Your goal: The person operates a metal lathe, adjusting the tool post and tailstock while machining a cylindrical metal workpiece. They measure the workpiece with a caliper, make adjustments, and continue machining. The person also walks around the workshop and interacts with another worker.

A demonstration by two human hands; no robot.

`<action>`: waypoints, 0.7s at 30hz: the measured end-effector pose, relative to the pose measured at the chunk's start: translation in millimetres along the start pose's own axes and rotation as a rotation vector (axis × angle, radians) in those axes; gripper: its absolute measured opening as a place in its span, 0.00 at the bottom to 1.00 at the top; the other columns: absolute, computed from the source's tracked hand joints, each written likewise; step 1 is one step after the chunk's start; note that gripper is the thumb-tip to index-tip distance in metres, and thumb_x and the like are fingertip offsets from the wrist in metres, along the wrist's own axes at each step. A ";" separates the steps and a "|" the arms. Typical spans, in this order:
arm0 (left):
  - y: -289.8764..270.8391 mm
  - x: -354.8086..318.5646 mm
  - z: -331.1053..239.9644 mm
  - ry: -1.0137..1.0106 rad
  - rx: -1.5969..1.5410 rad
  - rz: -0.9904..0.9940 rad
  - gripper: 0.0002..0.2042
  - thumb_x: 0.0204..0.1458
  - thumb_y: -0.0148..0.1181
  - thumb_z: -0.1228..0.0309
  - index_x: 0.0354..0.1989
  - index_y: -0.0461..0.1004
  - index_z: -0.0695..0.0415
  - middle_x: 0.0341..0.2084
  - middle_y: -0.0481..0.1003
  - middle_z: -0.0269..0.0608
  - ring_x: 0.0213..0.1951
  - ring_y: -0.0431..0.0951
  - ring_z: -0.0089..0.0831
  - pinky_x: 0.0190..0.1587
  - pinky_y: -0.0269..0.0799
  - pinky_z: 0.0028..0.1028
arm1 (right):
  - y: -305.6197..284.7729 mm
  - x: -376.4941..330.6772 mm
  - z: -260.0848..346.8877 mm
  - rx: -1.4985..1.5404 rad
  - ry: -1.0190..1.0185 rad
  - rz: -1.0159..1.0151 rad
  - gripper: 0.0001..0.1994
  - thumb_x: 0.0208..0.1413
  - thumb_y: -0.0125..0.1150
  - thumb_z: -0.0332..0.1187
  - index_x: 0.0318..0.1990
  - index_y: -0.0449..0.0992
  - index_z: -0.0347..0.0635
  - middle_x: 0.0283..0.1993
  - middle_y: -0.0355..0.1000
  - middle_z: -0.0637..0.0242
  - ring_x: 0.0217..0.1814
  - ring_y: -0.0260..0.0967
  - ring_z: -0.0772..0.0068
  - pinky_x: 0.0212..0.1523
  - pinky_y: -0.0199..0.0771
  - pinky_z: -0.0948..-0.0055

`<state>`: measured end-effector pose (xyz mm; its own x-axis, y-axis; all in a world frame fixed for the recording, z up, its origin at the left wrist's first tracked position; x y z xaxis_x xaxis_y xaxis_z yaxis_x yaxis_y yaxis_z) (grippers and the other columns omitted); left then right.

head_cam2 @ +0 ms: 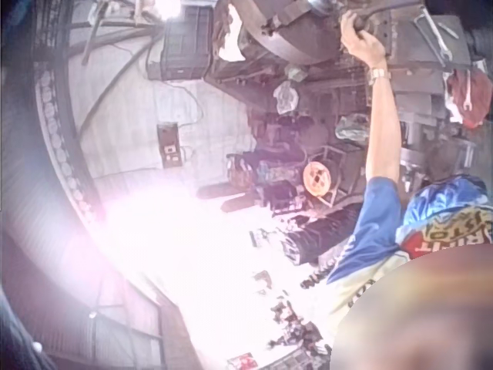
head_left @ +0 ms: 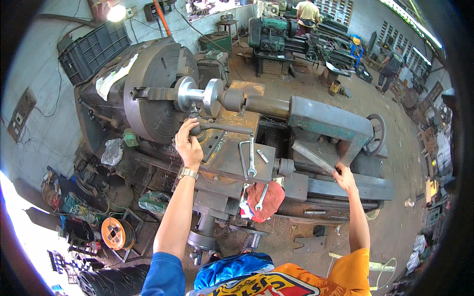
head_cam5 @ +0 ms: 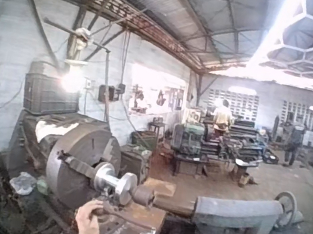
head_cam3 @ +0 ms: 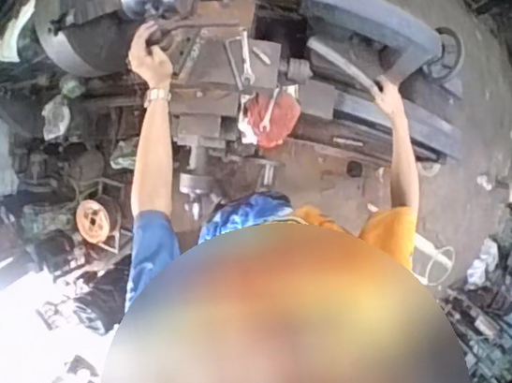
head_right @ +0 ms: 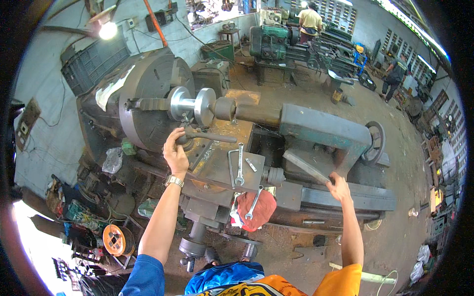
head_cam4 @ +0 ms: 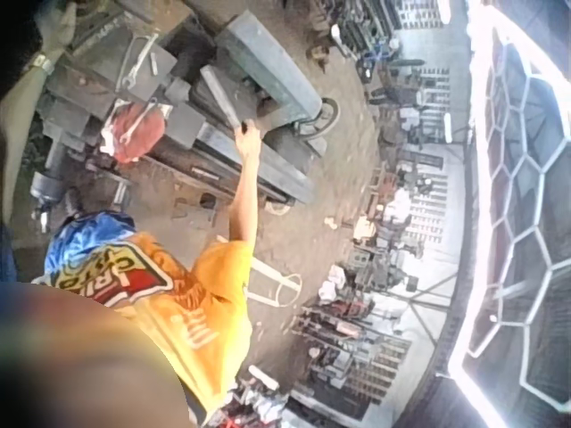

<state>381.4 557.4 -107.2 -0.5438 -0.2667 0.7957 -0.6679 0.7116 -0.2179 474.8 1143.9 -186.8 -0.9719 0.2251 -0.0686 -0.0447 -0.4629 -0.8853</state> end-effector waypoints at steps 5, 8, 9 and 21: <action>-1.1 -1.9 0.0 -0.020 -0.013 0.007 0.20 0.41 0.47 0.87 0.41 0.79 0.57 0.49 0.81 0.37 0.58 0.77 0.38 0.61 0.66 0.36 | -25.5 -16.0 67.1 0.051 -0.185 -0.037 0.27 0.52 0.70 0.54 0.46 0.76 0.39 0.44 0.79 0.46 0.48 0.77 0.41 0.47 0.75 0.53; -1.0 -0.6 1.1 -0.011 -0.038 0.006 0.20 0.41 0.47 0.87 0.41 0.79 0.57 0.49 0.82 0.37 0.58 0.77 0.39 0.61 0.66 0.36 | -33.3 -7.3 116.1 0.051 -0.274 -0.079 0.27 0.51 0.71 0.56 0.46 0.77 0.41 0.43 0.80 0.50 0.47 0.78 0.43 0.47 0.75 0.54; -1.2 -0.2 1.0 -0.008 -0.032 0.008 0.20 0.41 0.47 0.87 0.41 0.79 0.57 0.49 0.82 0.37 0.58 0.77 0.39 0.61 0.66 0.36 | -34.2 -5.9 129.8 0.059 -0.325 -0.100 0.27 0.51 0.71 0.56 0.46 0.77 0.42 0.43 0.81 0.51 0.47 0.78 0.44 0.47 0.75 0.54; -6.6 2.4 -2.2 0.027 0.003 -0.017 0.21 0.39 0.47 0.86 0.41 0.80 0.56 0.47 0.82 0.38 0.57 0.78 0.40 0.61 0.67 0.37 | -34.3 25.7 186.9 0.011 -0.357 -0.032 0.27 0.50 0.73 0.57 0.46 0.78 0.43 0.49 0.80 0.53 0.56 0.76 0.46 0.54 0.75 0.54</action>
<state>385.7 553.5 -102.6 -0.5183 -0.2608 0.8145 -0.6785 0.7051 -0.2059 408.1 1005.3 -72.1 -0.9893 -0.0728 0.1261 -0.0774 -0.4703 -0.8791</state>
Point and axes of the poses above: each hand's wrist, its own x-axis towards the middle knuckle, its own y-axis out of the palm, z = x × y, the point moved 1 cm from there along x, towards the middle knuckle
